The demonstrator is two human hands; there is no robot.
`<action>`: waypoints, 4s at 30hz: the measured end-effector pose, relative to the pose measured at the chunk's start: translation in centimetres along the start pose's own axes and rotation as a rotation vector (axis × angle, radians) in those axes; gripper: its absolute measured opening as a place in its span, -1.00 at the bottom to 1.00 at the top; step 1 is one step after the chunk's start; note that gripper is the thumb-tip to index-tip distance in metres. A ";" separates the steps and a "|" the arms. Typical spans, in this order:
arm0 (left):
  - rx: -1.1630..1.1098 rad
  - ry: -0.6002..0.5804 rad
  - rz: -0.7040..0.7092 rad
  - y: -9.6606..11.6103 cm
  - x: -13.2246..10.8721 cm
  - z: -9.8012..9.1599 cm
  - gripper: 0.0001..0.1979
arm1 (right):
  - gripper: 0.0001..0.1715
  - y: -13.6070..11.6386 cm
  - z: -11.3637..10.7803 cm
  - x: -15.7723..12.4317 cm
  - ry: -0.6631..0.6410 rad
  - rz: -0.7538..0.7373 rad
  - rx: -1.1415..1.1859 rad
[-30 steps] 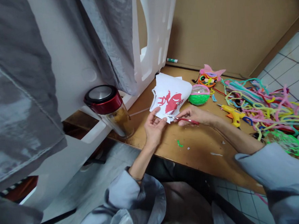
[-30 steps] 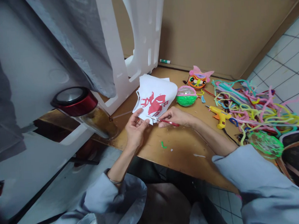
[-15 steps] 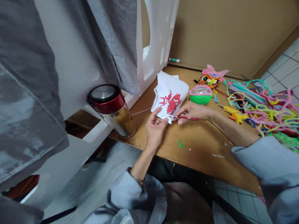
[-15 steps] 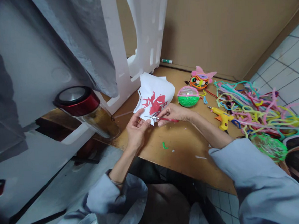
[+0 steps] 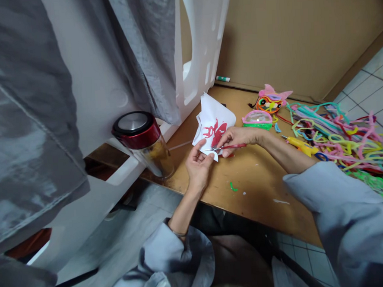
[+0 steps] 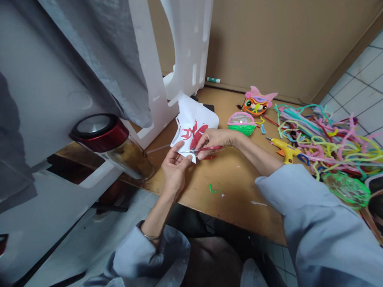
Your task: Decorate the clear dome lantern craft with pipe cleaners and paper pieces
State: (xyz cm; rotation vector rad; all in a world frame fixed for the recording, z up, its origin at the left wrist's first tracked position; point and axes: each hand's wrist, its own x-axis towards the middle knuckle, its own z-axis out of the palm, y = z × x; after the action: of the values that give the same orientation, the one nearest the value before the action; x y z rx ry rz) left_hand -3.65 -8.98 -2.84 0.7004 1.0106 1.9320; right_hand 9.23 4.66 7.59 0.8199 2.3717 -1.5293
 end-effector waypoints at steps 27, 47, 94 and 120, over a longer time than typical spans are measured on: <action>0.050 0.025 -0.042 0.8 -0.1 0.5 -0.37 | -0.41 1.2 1.2 -0.5 0.022 -0.123 -0.040; 0.095 0.049 -0.001 0.0 0.4 -0.1 -0.35 | -0.42 -0.6 1.2 -0.5 0.108 -0.087 -0.137; 1.841 -0.632 0.274 2.3 5.2 -0.1 -0.30 | -0.28 8.1 9.6 -10.4 1.063 -0.033 0.782; 2.130 -0.349 0.158 1.9 8.7 4.5 -0.43 | -0.32 9.1 9.8 -10.5 1.014 -0.107 0.695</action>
State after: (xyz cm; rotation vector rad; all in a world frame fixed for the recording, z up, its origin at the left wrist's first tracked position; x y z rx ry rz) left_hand -5.37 -0.35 1.96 2.0155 2.5139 -0.0049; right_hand 21.65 -4.82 0.88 2.0450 2.4101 -2.4494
